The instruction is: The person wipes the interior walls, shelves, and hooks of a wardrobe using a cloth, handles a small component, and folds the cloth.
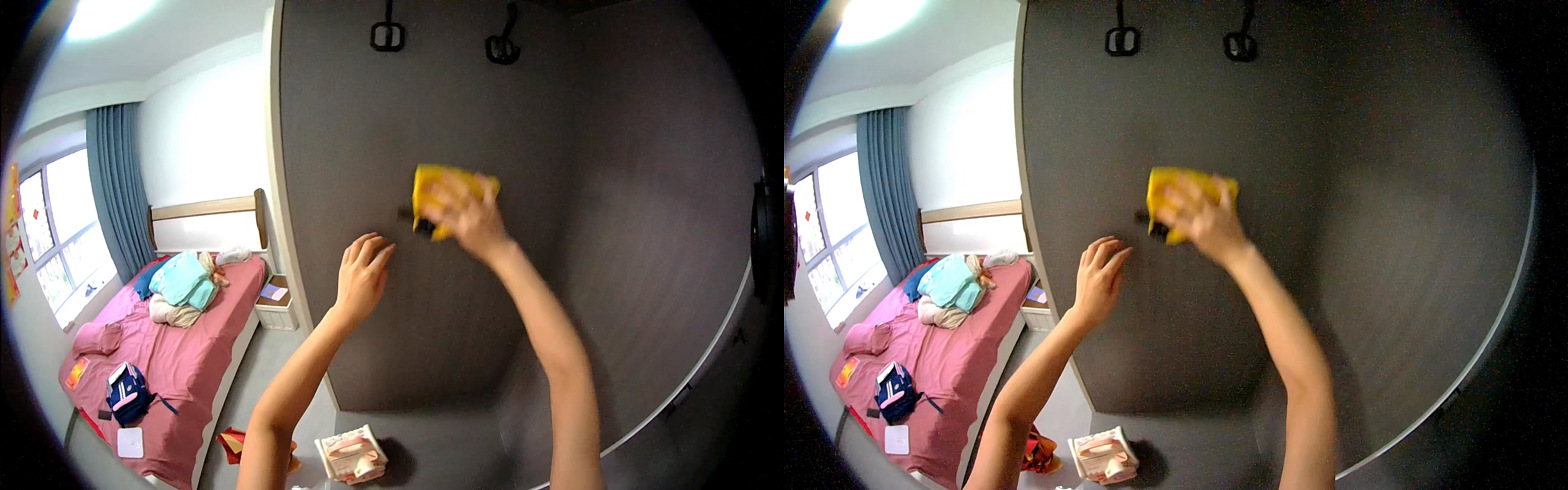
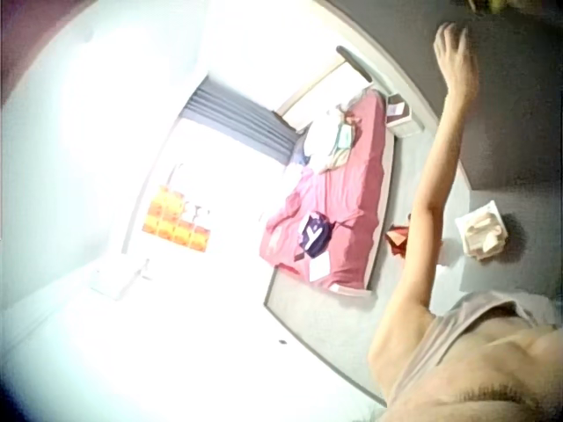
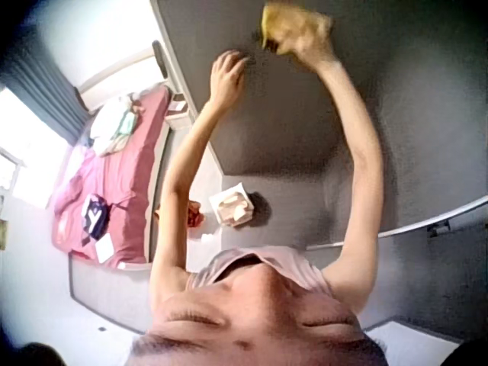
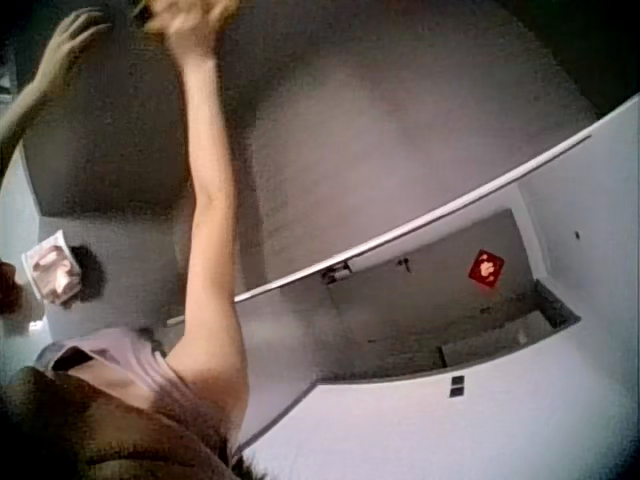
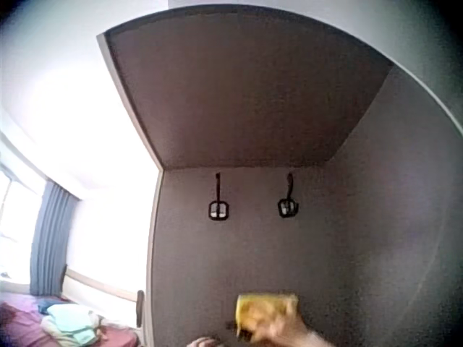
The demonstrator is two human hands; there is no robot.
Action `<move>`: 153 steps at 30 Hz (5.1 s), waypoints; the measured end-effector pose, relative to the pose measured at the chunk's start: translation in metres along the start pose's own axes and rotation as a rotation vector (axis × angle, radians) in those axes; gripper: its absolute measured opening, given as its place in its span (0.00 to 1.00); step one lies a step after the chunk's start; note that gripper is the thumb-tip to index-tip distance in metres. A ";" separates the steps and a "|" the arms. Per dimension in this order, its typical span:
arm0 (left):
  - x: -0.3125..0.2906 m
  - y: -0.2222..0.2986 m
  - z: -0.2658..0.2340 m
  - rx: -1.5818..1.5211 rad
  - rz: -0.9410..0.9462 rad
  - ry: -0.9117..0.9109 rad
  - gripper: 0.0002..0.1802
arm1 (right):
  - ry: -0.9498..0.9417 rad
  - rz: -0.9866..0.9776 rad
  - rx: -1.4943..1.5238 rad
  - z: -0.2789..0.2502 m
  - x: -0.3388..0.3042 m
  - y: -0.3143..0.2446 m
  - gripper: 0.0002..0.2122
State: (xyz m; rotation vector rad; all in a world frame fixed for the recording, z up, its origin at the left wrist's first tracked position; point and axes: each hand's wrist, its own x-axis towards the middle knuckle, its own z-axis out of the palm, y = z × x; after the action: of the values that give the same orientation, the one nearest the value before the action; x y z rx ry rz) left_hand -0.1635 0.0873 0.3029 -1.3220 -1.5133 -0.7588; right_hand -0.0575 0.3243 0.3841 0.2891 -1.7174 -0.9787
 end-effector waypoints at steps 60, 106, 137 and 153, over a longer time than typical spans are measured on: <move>-0.083 0.009 0.115 0.238 0.213 -0.018 0.22 | 0.010 0.706 -0.015 0.016 -0.267 -0.114 0.17; -0.289 -0.034 0.014 -0.401 -1.152 0.055 0.35 | -0.291 -0.236 0.303 0.001 -0.163 -0.258 0.15; -0.321 -0.017 0.025 -0.389 -1.235 -0.142 0.38 | -0.405 0.075 0.214 0.004 -0.254 -0.335 0.18; -0.322 -0.024 -0.001 -0.559 -1.316 -0.085 0.41 | -0.395 1.360 0.342 -0.001 -0.187 -0.437 0.33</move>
State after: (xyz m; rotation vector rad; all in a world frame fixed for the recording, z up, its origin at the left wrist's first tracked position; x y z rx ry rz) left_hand -0.1990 -0.0394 0.0079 -0.5276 -2.2870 -2.0595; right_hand -0.1025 0.1644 -0.0609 -0.8385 -1.8705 0.2888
